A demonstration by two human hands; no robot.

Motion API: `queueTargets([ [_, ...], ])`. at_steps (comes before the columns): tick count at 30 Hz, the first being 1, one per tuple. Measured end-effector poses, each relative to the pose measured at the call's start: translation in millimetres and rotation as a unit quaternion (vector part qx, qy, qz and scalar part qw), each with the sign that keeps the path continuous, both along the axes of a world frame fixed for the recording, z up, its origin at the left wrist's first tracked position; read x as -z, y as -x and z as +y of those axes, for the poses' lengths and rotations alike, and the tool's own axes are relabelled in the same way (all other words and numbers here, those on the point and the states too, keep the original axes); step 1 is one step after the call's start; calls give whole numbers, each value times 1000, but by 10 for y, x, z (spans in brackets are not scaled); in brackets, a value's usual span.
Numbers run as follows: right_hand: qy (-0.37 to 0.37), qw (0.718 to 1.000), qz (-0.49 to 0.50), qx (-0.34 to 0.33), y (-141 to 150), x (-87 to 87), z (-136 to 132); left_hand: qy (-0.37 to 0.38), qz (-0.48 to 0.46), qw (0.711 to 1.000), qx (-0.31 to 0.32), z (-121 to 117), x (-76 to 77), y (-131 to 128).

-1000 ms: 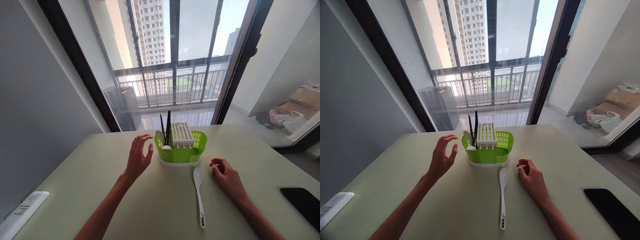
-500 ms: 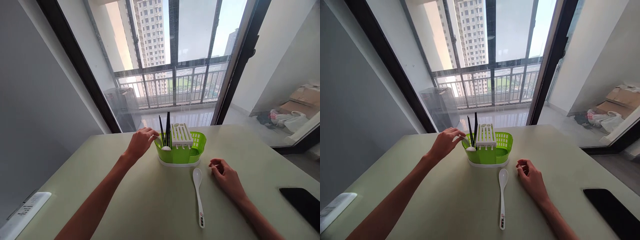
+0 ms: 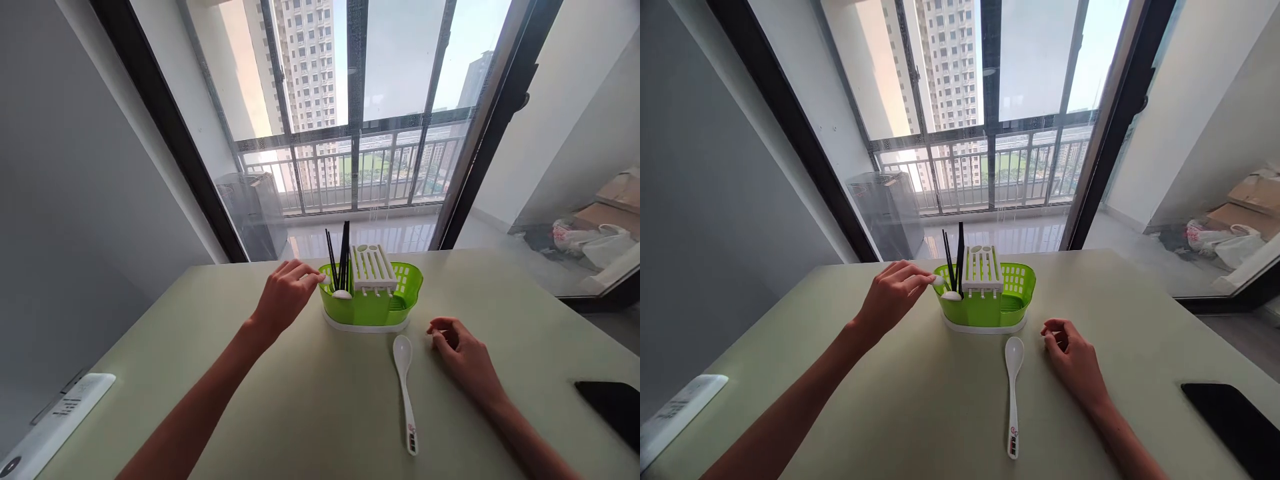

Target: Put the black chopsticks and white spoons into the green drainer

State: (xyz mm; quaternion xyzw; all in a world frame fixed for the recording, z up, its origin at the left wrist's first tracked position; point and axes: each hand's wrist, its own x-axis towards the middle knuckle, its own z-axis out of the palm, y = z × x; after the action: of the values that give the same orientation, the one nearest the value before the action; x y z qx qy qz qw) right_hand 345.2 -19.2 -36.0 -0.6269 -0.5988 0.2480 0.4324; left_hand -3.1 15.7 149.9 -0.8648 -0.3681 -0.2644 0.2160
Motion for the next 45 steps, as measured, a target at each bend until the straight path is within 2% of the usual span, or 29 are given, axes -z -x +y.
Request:
queueTargets([
  [3,-5,1000,-5,3,-3,-5,0,-6,2,1000,-7,-37,140,-23],
  [6,0,1000,-4,9,-1,-23,-2,1,-10,1000,-19,-59,212,-40],
  [11,6,1000,0,9,10,-37,-7,52,-35,998,-16,-142,128,-37],
  [13,6,1000,2,9,12,-35,-5,61,-39,997,-4,-249,84,-43],
  [15,8,1000,4,6,14,-33,-1,58,-69,996,16,-402,102,-88],
  [17,10,1000,5,5,17,-39,3,72,-121,989,41,-567,215,-200],
  [20,6,1000,6,3,25,-60,5,204,-138,968,44,-746,541,-513],
  [22,1,1000,7,2,29,-76,3,286,-109,952,8,-784,791,-796],
  [24,0,1000,7,2,28,-84,0,323,-64,943,-57,-765,996,-1107],
  [26,1,1000,6,0,22,-81,-3,351,-12,927,-132,-722,1116,-1407],
  [28,0,1000,5,-2,15,-71,-4,378,40,911,-159,-687,1146,-1653],
  [30,-2,1000,9,-1,11,-61,-2,383,79,906,-160,-679,1110,-1801],
  [32,0,1000,11,1,12,-54,2,378,104,910,-139,-699,1037,-1830],
  [36,11,1000,8,-1,18,-46,7,402,119,903,-87,-804,794,-1589],
  [38,13,1000,4,-6,20,-40,9,421,91,900,-74,-889,584,-1384],
  [40,13,1000,3,-7,20,-35,10,441,43,896,-44,-987,304,-1159],
  [43,11,1000,1,-4,21,-35,9,453,-115,884,-2,-1091,-173,-814],
  [45,8,1000,-2,-6,21,-37,7,397,-233,888,7,-1072,-450,-596],
])
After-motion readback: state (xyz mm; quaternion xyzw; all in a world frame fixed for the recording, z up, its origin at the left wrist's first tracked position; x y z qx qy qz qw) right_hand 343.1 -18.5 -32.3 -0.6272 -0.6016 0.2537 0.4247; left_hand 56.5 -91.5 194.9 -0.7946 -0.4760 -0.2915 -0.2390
